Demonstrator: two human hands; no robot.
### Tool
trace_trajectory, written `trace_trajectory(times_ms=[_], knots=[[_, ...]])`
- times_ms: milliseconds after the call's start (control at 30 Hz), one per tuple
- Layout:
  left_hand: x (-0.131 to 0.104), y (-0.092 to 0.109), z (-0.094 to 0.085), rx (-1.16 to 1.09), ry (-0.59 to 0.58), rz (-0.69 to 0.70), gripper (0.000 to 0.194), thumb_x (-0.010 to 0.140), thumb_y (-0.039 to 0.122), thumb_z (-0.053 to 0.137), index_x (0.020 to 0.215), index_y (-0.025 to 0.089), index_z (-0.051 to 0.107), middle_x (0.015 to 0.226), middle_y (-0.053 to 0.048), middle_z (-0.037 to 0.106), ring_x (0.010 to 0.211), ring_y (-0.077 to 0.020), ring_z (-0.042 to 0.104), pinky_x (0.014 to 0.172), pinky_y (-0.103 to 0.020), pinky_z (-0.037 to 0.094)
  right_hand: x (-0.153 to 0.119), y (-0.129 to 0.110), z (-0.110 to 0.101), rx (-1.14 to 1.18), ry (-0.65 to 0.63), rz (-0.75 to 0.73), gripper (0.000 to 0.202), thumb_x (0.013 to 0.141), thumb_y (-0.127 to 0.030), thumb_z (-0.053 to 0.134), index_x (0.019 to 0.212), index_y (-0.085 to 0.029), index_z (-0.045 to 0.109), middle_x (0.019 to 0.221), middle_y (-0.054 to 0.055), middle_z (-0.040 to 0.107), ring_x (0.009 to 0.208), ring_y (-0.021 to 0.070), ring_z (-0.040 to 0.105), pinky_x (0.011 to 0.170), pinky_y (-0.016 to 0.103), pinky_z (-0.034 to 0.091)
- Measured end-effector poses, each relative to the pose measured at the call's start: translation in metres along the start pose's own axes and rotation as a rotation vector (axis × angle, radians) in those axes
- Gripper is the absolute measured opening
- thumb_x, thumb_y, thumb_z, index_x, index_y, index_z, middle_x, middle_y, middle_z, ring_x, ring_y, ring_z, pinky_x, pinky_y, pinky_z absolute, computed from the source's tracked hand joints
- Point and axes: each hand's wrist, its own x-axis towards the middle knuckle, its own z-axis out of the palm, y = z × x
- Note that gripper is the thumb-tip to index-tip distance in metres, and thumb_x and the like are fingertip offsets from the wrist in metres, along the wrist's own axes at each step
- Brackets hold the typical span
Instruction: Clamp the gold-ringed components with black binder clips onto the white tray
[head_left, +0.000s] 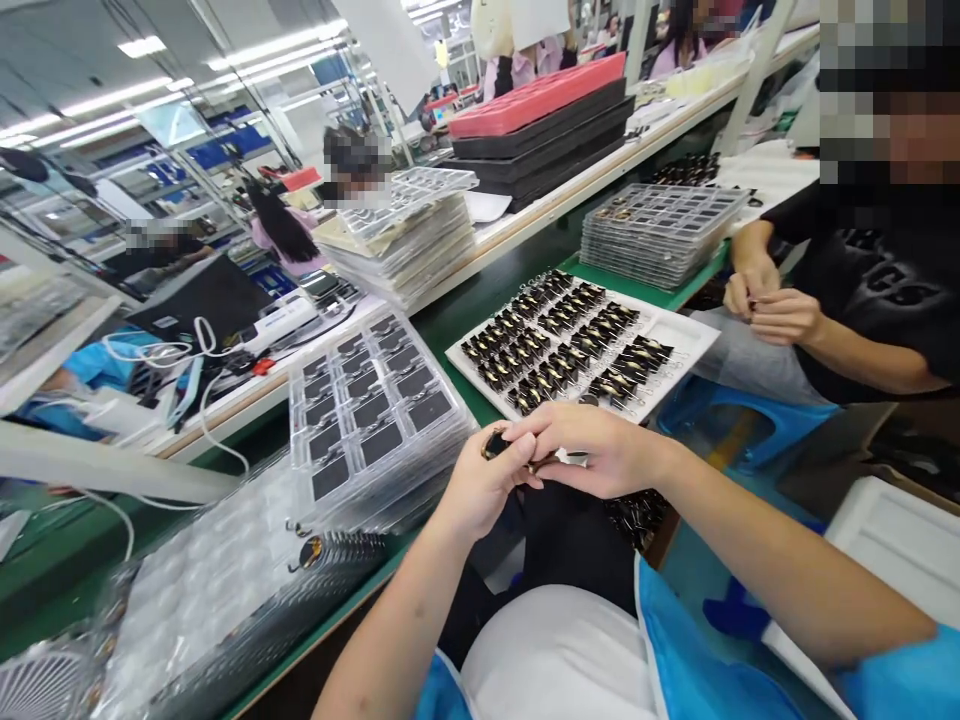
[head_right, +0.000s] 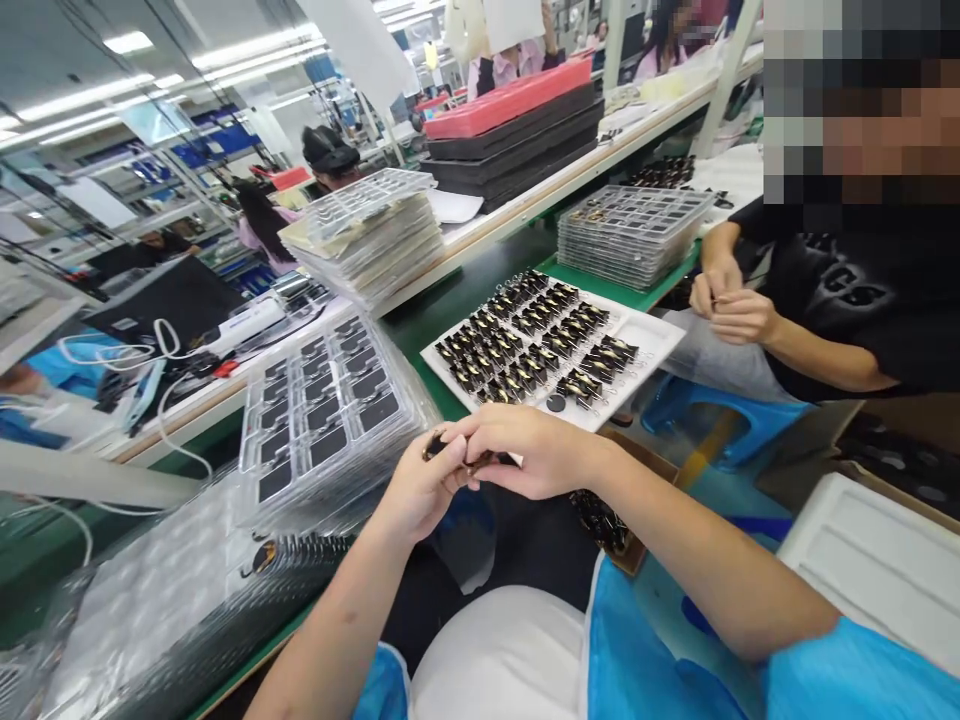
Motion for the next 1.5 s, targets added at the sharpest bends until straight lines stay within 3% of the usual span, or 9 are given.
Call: trace_trajectory(times_ms=[267, 400, 567, 833, 967, 1067, 1167, 1300, 1500], knots=[[-0.043, 0.083, -0.039, 0.503, 0.334, 0.274, 0.049, 0.083, 0.061, 0.072, 0.104, 0.017, 0.072, 0.09, -0.007, 0.071, 0.08, -0.0224, 0.073, 0.062, -0.031, 0.063, 0.091, 0.017, 0.042, 0.114, 0.419, 0.228, 0.012, 0.091, -0.021, 0.064, 0.102, -0.022, 0.069, 0.094, 0.004, 0.075, 0.083, 0.0191, 0.071, 0.076, 0.032, 0.058], [-0.048, 0.116, -0.074, 0.975, 0.534, 0.328, 0.046, 0.087, 0.055, 0.07, 0.113, 0.018, 0.074, 0.082, -0.005, 0.074, 0.075, -0.0207, 0.069, 0.064, -0.03, 0.058, 0.125, 0.041, 0.066, -0.104, 0.359, 0.285, 0.01, 0.085, -0.013, 0.068, 0.081, -0.021, 0.07, 0.076, 0.001, 0.072, 0.072, 0.0179, 0.065, 0.073, 0.032, 0.054], [-0.042, 0.121, -0.101, 1.312, 0.468, 0.339, 0.031, 0.081, 0.046, 0.076, 0.099, 0.021, 0.077, 0.087, -0.006, 0.076, 0.08, -0.022, 0.068, 0.068, -0.03, 0.05, 0.123, 0.05, 0.07, -0.189, 0.334, 0.235, 0.01, 0.081, -0.013, 0.075, 0.076, -0.021, 0.074, 0.106, 0.007, 0.073, 0.102, 0.0249, 0.067, 0.095, 0.042, 0.052], [-0.055, 0.107, -0.112, 1.586, 0.377, 0.507, 0.025, 0.091, 0.045, 0.064, 0.097, 0.024, 0.075, 0.097, -0.007, 0.076, 0.095, -0.0266, 0.067, 0.077, -0.036, 0.051, 0.01, 0.093, -0.033, -0.265, 0.661, 0.639, 0.019, 0.089, -0.036, 0.069, 0.089, -0.018, 0.074, 0.089, 0.007, 0.075, 0.08, 0.0215, 0.068, 0.071, 0.033, 0.052], [-0.06, 0.098, -0.114, 1.629, 0.491, 0.72, 0.02, 0.09, 0.038, 0.069, 0.104, 0.025, 0.074, 0.101, -0.007, 0.075, 0.101, -0.0287, 0.066, 0.093, -0.044, 0.05, -0.064, 0.111, -0.081, -0.559, 0.587, 0.956, 0.031, 0.094, -0.039, 0.062, 0.083, -0.013, 0.074, 0.075, 0.009, 0.072, 0.07, 0.0197, 0.064, 0.068, 0.032, 0.047], [-0.062, 0.081, -0.098, 1.452, 0.628, 0.981, 0.02, 0.086, 0.025, 0.075, 0.106, 0.024, 0.072, 0.105, -0.008, 0.072, 0.102, -0.028, 0.066, 0.096, -0.047, 0.05, -0.088, 0.113, -0.079, -0.649, 0.349, 1.024, 0.022, 0.085, -0.036, 0.074, 0.078, -0.015, 0.076, 0.081, 0.01, 0.073, 0.079, 0.0239, 0.065, 0.075, 0.034, 0.048], [-0.057, 0.051, -0.073, 1.226, 0.448, 1.072, 0.023, 0.081, 0.013, 0.076, 0.1, 0.026, 0.072, 0.095, -0.004, 0.072, 0.094, -0.0257, 0.067, 0.09, -0.046, 0.054, -0.087, 0.114, -0.058, -0.875, -0.016, 1.102, 0.024, 0.087, -0.037, 0.073, 0.099, -0.016, 0.078, 0.112, 0.015, 0.072, 0.108, 0.0313, 0.062, 0.09, 0.038, 0.048], [-0.043, 0.001, -0.046, 1.072, 0.096, 0.898, 0.027, 0.08, 0.012, 0.076, 0.1, 0.029, 0.075, 0.088, -0.004, 0.075, 0.091, -0.027, 0.068, 0.085, -0.044, 0.054, -0.08, 0.118, -0.042, -1.044, -0.209, 1.217, 0.03, 0.096, -0.034, 0.058, 0.115, -0.015, 0.074, 0.123, 0.019, 0.067, 0.118, 0.0325, 0.059, 0.093, 0.038, 0.047], [-0.038, -0.053, -0.037, 0.834, 0.041, 0.551, 0.009, 0.088, 0.022, 0.072, 0.093, 0.028, 0.078, 0.088, -0.009, 0.074, 0.089, -0.0269, 0.067, 0.084, -0.043, 0.052, -0.075, 0.125, -0.044, -1.047, -0.295, 1.215, 0.027, 0.092, -0.027, 0.06, 0.109, -0.011, 0.074, 0.112, 0.022, 0.07, 0.108, 0.0329, 0.067, 0.082, 0.036, 0.049]])
